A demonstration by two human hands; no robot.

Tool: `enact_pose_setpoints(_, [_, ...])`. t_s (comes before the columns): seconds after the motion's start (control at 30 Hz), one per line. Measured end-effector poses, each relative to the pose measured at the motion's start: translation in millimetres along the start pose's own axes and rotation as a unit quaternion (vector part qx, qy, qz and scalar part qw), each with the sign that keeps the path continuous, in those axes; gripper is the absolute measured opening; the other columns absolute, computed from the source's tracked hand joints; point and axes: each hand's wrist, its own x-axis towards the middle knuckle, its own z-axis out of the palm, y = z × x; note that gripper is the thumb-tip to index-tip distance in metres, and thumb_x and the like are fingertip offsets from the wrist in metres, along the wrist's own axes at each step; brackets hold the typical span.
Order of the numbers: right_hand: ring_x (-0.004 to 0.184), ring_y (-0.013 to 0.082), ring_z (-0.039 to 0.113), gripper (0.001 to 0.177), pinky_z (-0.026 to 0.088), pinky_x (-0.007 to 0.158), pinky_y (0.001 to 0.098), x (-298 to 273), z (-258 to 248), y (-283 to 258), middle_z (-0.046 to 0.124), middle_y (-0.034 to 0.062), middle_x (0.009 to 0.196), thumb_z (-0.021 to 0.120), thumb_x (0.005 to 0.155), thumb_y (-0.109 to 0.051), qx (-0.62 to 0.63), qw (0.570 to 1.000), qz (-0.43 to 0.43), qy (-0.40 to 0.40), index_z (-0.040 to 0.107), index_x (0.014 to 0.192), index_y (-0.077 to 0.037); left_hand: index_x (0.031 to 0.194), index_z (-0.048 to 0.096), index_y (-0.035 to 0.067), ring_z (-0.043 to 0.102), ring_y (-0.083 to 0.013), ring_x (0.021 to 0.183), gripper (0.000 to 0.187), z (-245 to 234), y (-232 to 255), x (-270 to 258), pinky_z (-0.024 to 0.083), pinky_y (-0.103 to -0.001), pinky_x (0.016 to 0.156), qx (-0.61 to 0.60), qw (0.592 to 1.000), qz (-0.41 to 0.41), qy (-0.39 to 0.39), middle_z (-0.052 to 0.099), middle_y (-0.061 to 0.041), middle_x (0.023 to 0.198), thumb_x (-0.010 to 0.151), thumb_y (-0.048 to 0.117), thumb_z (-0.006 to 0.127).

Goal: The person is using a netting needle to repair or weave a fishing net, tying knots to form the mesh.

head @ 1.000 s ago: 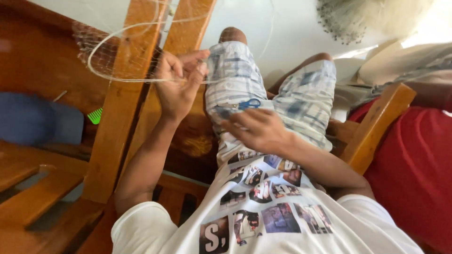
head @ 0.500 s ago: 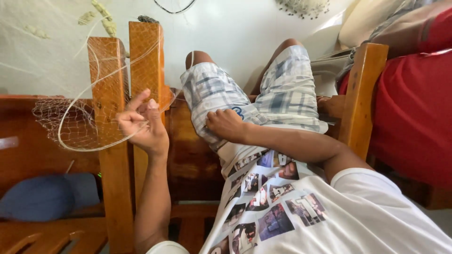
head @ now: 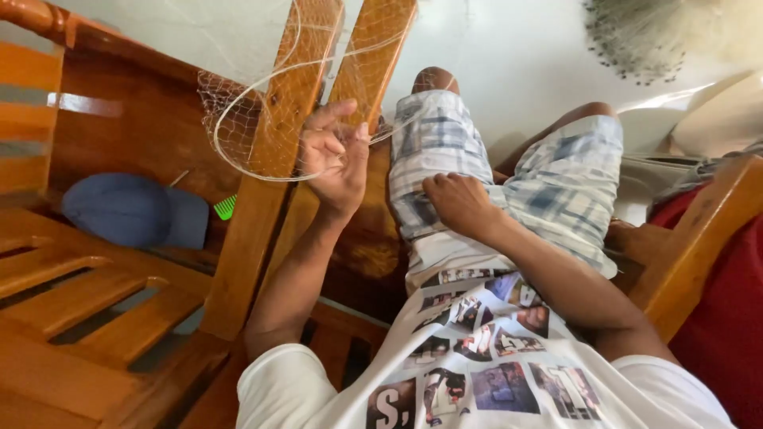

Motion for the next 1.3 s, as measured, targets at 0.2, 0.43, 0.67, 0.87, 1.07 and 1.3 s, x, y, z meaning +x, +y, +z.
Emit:
enact_pose_setpoints(0.2, [0.073,0.0270,0.069,0.017,0.056,0.058,0.0378,-20,-52,7,0.068,0.0053,0.077,0.047,0.094,-0.012,0.037,0.999,0.000,0.035,0.061,0.102,-0.018,0.080,0.040,0.012,0.067,-0.0135,0.088,0.026,4,3,-9,0.049,-0.018,0.063,-0.009,1.000,-0.015,-0.018,0.065,-0.014,0.112,0.091,0.001,0.059])
enact_pose_setpoints(0.43, [0.062,0.0281,0.065,0.009,0.052,0.054,0.0407,-42,-85,17,0.065,0.0016,0.064,0.059,0.088,-0.027,0.098,0.989,-0.002,0.109,0.066,0.091,-0.023,0.082,0.038,0.010,0.067,-0.0218,0.098,0.026,6,10,-9,0.047,-0.020,0.064,-0.036,0.997,-0.009,-0.064,0.067,-0.018,0.105,0.089,-0.005,0.058])
enact_pose_setpoints(0.67, [0.064,0.0205,0.064,0.008,0.050,0.054,0.0286,-44,-125,1,0.066,0.0001,0.070,0.073,0.083,-0.026,0.462,0.849,-0.119,0.226,0.072,0.086,-0.018,0.083,0.038,0.013,0.068,-0.0251,0.099,0.028,4,9,-24,0.053,-0.025,0.078,-0.071,0.995,-0.017,-0.074,0.068,-0.023,0.101,0.089,-0.003,0.060])
enact_pose_setpoints(0.87, [0.061,0.0303,0.064,0.011,0.051,0.055,0.0351,-27,-147,-17,0.065,0.0130,0.070,0.071,0.086,-0.012,0.514,0.781,-0.182,0.305,0.070,0.090,-0.001,0.081,0.039,0.015,0.062,-0.0119,0.078,0.029,11,31,-16,0.041,-0.018,0.060,-0.065,0.994,-0.025,-0.080,0.071,-0.019,0.097,0.088,0.000,0.063])
enact_pose_setpoints(1.07, [0.061,0.0288,0.063,0.012,0.051,0.056,0.0343,-11,-145,-13,0.064,0.0123,0.074,0.072,0.088,-0.009,0.473,0.780,-0.165,0.376,0.069,0.094,0.002,0.076,0.039,0.013,0.051,-0.0099,0.062,0.030,14,38,-12,0.033,-0.019,0.053,-0.047,0.995,-0.029,-0.077,0.072,-0.021,0.094,0.086,0.000,0.065])
enact_pose_setpoints(1.3, [0.055,0.0297,0.058,0.012,0.048,0.051,0.0341,-6,-167,-16,0.060,0.0129,0.070,0.063,0.095,-0.008,0.399,0.794,-0.196,0.416,0.067,0.091,0.003,0.073,0.040,0.013,0.056,-0.0092,0.064,0.031,15,44,-6,0.033,-0.018,0.051,-0.040,0.996,-0.042,-0.073,0.072,-0.019,0.095,0.087,0.002,0.065])
